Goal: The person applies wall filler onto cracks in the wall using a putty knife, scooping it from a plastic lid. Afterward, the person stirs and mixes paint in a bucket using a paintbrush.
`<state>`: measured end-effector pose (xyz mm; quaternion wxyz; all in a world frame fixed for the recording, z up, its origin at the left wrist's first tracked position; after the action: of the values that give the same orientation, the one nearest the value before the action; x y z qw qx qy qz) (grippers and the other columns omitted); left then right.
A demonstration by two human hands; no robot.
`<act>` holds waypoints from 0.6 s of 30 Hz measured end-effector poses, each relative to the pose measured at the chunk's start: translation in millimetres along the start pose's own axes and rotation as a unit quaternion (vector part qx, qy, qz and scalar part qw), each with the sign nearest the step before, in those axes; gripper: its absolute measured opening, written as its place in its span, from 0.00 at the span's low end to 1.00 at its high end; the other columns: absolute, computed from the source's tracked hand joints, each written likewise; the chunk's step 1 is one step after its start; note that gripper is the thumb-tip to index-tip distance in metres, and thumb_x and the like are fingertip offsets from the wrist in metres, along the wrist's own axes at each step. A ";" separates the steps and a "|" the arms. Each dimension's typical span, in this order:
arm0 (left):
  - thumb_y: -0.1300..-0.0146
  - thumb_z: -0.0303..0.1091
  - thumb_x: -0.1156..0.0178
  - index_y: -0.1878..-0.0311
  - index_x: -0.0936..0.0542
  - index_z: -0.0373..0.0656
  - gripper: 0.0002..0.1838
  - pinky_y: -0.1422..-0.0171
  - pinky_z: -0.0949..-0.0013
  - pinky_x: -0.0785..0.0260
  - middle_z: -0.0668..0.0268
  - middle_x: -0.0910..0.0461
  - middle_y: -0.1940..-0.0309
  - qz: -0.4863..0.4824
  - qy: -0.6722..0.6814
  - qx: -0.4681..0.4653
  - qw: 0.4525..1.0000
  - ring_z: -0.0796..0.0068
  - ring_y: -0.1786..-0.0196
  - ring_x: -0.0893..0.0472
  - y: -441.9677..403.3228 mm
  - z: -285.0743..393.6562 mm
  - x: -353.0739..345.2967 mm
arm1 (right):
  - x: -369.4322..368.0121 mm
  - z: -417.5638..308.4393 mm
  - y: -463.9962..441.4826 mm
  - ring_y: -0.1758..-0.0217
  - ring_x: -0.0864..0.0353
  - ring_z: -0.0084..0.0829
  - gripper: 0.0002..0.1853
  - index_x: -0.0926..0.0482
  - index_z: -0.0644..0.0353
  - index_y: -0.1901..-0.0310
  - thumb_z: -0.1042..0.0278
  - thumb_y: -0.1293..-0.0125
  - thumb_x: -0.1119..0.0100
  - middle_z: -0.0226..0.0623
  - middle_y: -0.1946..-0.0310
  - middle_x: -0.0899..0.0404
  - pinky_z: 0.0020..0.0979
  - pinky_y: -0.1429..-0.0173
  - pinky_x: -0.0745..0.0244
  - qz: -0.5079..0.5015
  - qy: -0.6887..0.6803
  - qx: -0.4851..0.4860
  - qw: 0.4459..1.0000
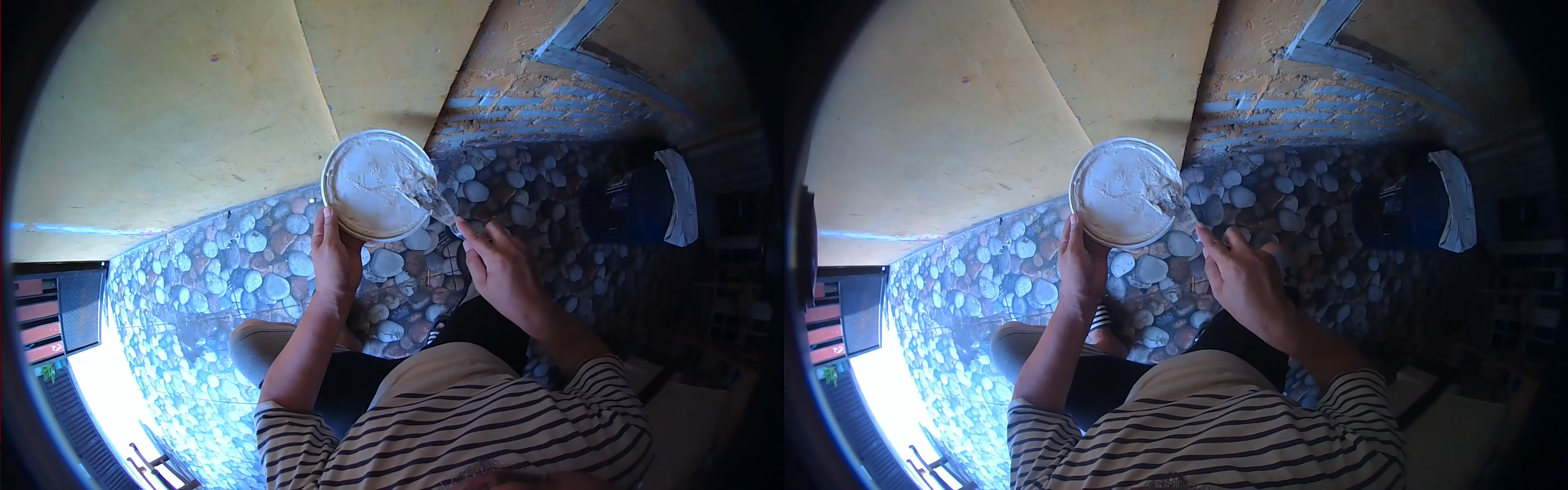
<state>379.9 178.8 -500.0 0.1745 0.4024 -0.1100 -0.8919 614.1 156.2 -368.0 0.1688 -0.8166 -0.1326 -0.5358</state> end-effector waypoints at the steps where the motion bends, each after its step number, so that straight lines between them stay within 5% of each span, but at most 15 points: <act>1: 0.19 0.39 0.56 0.40 0.28 0.37 0.17 0.38 0.57 0.23 0.58 0.20 0.46 -0.001 -0.002 0.017 1.000 0.64 0.44 0.18 -0.1 0.5 -1.1 | -1.8 5.9 -4.9 0.70 0.20 0.44 0.23 0.23 0.56 0.36 0.73 0.33 0.40 0.41 0.65 0.26 0.39 0.65 0.23 -0.003 -0.030 -0.017 0.999; 10: 0.19 0.40 0.54 0.39 0.27 0.36 0.18 0.40 0.62 0.23 0.61 0.19 0.47 -0.060 -0.039 0.064 0.995 0.69 0.45 0.18 1.5 3.3 -8.7 | 22.9 54.8 -40.9 0.67 0.20 0.39 0.23 0.21 0.46 0.35 0.74 0.31 0.41 0.38 0.65 0.26 0.35 0.60 0.24 -0.026 -0.077 0.002 0.997; 18: 0.19 0.41 0.52 0.39 0.26 0.35 0.19 0.45 0.66 0.22 0.63 0.18 0.52 -0.105 -0.120 0.108 0.981 0.74 0.51 0.17 3.5 12.0 -18.1 | 37.7 78.0 -81.6 0.67 0.23 0.38 0.20 0.18 0.43 0.39 0.72 0.30 0.39 0.38 0.66 0.25 0.37 0.58 0.26 -0.112 -0.067 0.117 0.985</act>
<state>382.8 183.4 -478.7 0.0210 0.3180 -0.1831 -0.9300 661.2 264.1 -351.3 0.1927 -0.8055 -0.2955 -0.4761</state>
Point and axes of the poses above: each hand's wrist, its own y-axis away from the middle knuckle, its own x-axis out of the back of the hand, z = x × y, the point moved 10 cm from there along -y, towards the middle knuckle
